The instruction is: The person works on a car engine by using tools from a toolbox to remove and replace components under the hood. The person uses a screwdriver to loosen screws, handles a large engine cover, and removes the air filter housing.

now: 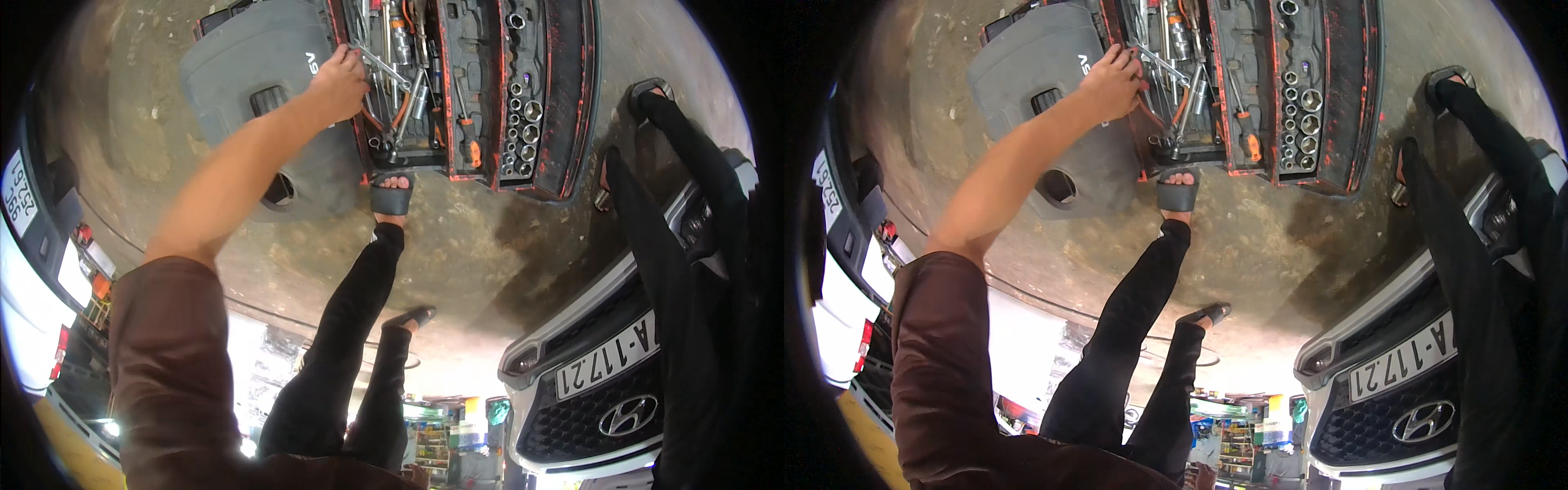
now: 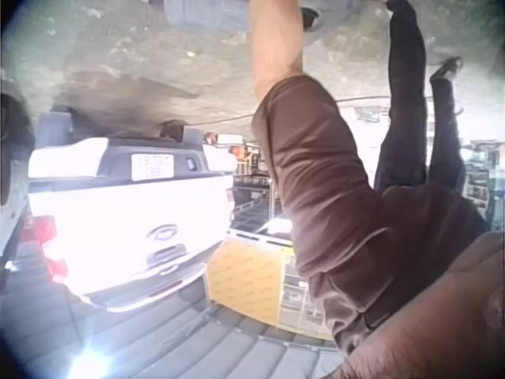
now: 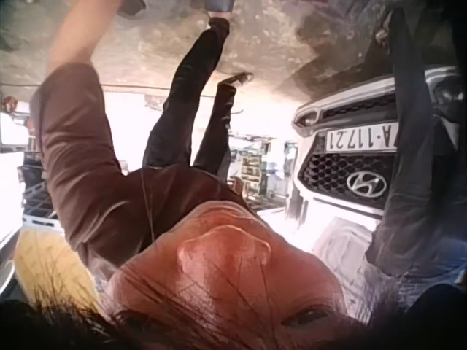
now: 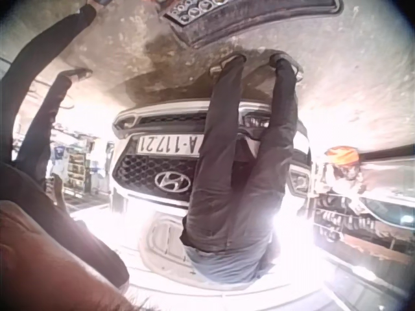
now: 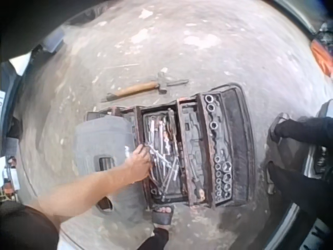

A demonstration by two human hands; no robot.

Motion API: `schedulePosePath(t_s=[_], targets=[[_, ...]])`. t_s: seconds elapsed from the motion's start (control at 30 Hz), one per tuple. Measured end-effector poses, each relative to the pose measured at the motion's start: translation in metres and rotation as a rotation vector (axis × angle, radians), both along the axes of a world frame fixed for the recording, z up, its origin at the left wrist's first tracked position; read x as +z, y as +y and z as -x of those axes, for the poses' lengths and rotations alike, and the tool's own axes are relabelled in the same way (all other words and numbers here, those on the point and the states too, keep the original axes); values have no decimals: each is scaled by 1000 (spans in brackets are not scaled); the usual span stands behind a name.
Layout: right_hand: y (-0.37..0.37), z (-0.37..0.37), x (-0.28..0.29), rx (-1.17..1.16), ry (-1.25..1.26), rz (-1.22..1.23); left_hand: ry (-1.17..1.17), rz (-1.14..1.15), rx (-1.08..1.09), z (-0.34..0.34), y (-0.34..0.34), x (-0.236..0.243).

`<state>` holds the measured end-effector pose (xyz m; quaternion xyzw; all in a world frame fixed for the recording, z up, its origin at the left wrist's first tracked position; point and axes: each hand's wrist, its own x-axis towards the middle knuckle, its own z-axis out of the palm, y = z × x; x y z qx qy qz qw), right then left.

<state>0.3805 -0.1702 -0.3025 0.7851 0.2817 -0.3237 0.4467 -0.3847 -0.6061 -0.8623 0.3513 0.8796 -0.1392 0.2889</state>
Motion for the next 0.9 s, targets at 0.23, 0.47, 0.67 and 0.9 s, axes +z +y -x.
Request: schedulePosePath(t_s=[0.23,0.47,0.67,0.9], targets=[[-6,-13,10,-10,7,13,-113,-107,-31,5,-9,23],[0,-34,18,12,43,31,-140,-473,-174,-40,-35,54],[46,-95,46,432,416,251,-169,-523,-63,-48,-33,47],[43,9,29,-76,-79,-36,-129,-643,12,-37,-47,90]])
